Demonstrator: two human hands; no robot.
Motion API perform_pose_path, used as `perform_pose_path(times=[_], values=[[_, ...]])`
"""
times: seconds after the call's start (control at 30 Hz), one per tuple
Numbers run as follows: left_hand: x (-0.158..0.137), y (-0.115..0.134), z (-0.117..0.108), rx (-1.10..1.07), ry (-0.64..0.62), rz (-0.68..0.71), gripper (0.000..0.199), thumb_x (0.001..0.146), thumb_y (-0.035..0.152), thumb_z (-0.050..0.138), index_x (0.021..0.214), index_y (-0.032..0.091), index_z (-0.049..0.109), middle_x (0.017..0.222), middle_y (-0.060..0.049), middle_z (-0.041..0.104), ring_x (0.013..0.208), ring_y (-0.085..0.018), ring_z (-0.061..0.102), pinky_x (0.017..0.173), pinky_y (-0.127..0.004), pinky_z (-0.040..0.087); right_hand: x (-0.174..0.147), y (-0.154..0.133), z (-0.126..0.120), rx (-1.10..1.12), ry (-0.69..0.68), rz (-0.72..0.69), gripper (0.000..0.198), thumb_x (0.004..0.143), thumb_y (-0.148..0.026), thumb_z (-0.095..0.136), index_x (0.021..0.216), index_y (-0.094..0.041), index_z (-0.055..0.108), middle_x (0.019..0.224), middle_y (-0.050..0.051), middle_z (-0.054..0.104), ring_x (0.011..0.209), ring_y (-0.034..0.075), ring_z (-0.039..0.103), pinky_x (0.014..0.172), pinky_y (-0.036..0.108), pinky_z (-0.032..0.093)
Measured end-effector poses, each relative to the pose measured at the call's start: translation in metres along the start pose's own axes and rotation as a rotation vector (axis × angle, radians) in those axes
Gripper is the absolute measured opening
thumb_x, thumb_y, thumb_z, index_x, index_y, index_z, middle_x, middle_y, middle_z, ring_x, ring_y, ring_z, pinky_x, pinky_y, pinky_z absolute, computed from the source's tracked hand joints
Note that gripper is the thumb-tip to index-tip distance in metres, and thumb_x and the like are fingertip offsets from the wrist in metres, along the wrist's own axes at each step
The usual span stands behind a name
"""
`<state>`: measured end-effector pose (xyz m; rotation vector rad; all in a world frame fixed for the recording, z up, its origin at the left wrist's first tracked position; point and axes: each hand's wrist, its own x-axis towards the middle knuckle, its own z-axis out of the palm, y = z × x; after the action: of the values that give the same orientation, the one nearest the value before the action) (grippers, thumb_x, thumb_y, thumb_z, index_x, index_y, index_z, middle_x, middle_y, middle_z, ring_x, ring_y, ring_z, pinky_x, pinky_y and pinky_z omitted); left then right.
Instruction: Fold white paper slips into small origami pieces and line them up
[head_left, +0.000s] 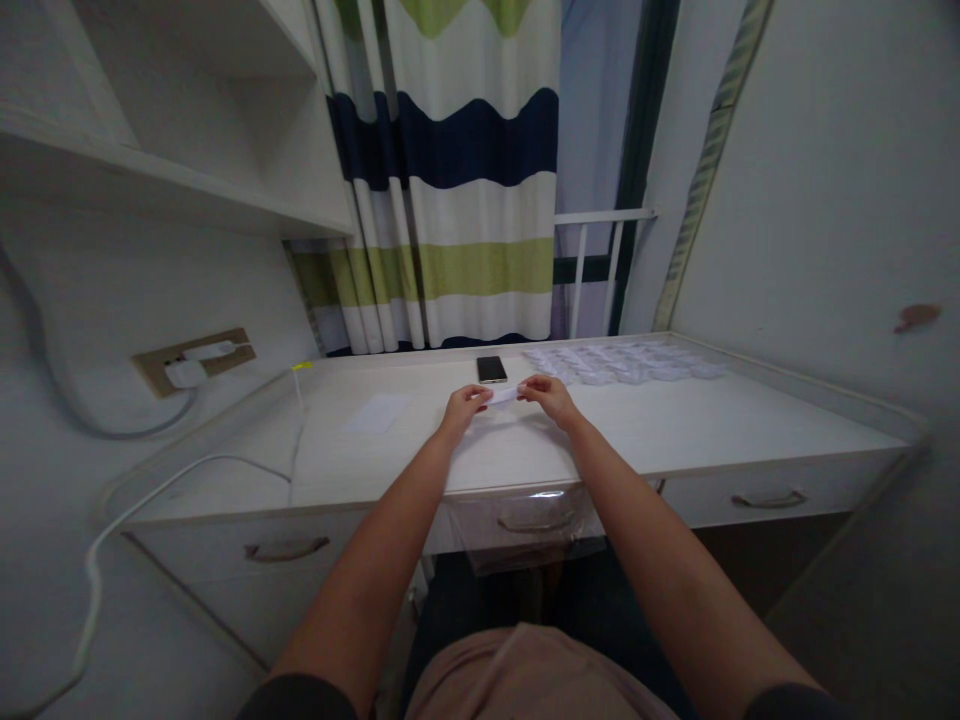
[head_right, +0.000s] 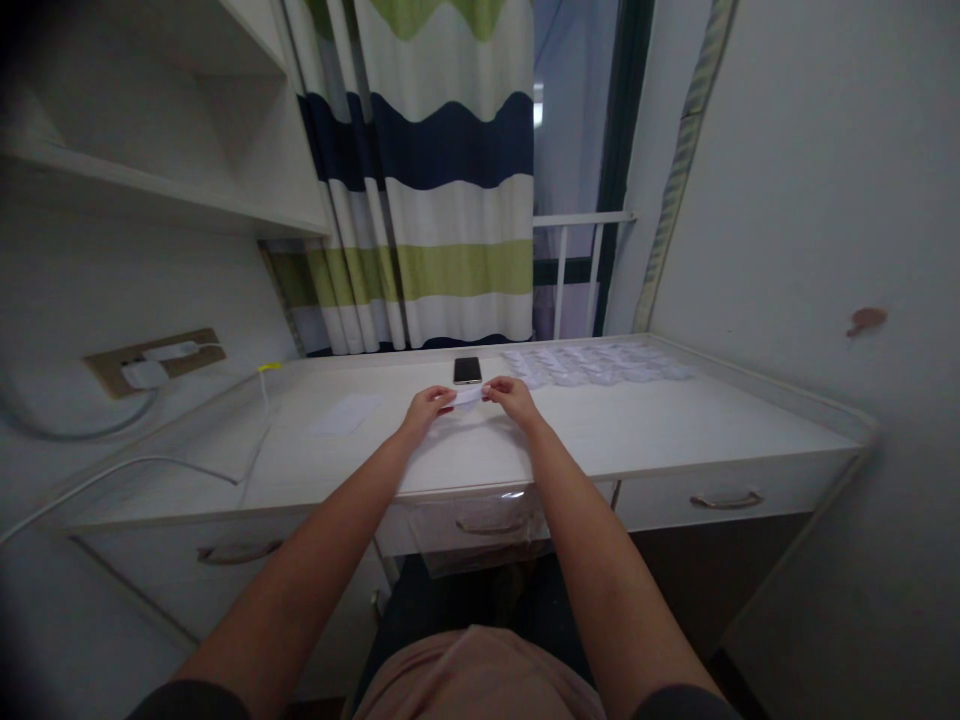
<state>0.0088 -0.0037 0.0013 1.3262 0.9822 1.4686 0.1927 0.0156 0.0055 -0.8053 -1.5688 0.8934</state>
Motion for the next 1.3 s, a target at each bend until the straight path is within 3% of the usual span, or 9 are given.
perform_pose_path(times=[0.23, 0.67, 0.87, 1.03, 1.3], values=[[-0.004, 0.0, 0.001, 0.111, -0.011, 0.017, 0.029, 0.049, 0.032, 0.078, 0.067, 0.011, 0.068, 0.066, -0.006, 0.065, 0.062, -0.014, 0.057, 0.063, -0.027, 0.048, -0.004, -0.005, 0.003, 0.028, -0.066, 0.072, 0.029, 0.054, -0.04, 0.072, 0.067, -0.015, 0.066, 0.06, 0.003, 0.064, 0.059, 0.014, 0.058, 0.061, 0.027, 0.043], [-0.005, 0.004, 0.0, 0.017, -0.113, -0.096, 0.031, 0.05, 0.03, 0.077, 0.071, 0.009, 0.068, 0.07, -0.008, 0.067, 0.064, -0.015, 0.061, 0.073, -0.032, 0.049, -0.003, -0.007, -0.002, 0.023, -0.089, 0.109, 0.031, 0.052, -0.043, 0.073, 0.058, -0.013, 0.065, 0.055, 0.004, 0.063, 0.053, 0.013, 0.057, 0.056, 0.025, 0.042], [-0.007, 0.004, 0.0, 0.056, -0.126, -0.06, 0.031, 0.052, 0.032, 0.076, 0.072, 0.009, 0.069, 0.072, -0.008, 0.067, 0.064, -0.015, 0.06, 0.071, -0.032, 0.049, -0.008, -0.008, 0.005, 0.114, -0.1, 0.138, 0.028, 0.052, -0.041, 0.073, 0.06, -0.016, 0.063, 0.059, 0.0, 0.061, 0.059, 0.012, 0.058, 0.058, 0.024, 0.043], [-0.008, 0.002, 0.002, 0.107, -0.174, -0.081, 0.027, 0.053, 0.031, 0.076, 0.067, 0.009, 0.068, 0.069, -0.007, 0.067, 0.06, -0.014, 0.059, 0.066, -0.029, 0.049, -0.007, -0.003, 0.008, 0.028, -0.095, 0.146, 0.023, 0.053, -0.035, 0.072, 0.062, -0.015, 0.066, 0.059, 0.001, 0.061, 0.057, 0.01, 0.052, 0.057, 0.024, 0.042], [-0.001, -0.002, 0.0, 0.124, -0.109, -0.059, 0.027, 0.058, 0.032, 0.073, 0.069, 0.009, 0.065, 0.062, -0.004, 0.065, 0.056, -0.012, 0.059, 0.066, -0.028, 0.05, -0.003, 0.003, 0.005, 0.039, -0.087, 0.165, 0.024, 0.051, -0.033, 0.072, 0.064, -0.014, 0.067, 0.06, 0.001, 0.062, 0.058, 0.011, 0.052, 0.059, 0.025, 0.042]])
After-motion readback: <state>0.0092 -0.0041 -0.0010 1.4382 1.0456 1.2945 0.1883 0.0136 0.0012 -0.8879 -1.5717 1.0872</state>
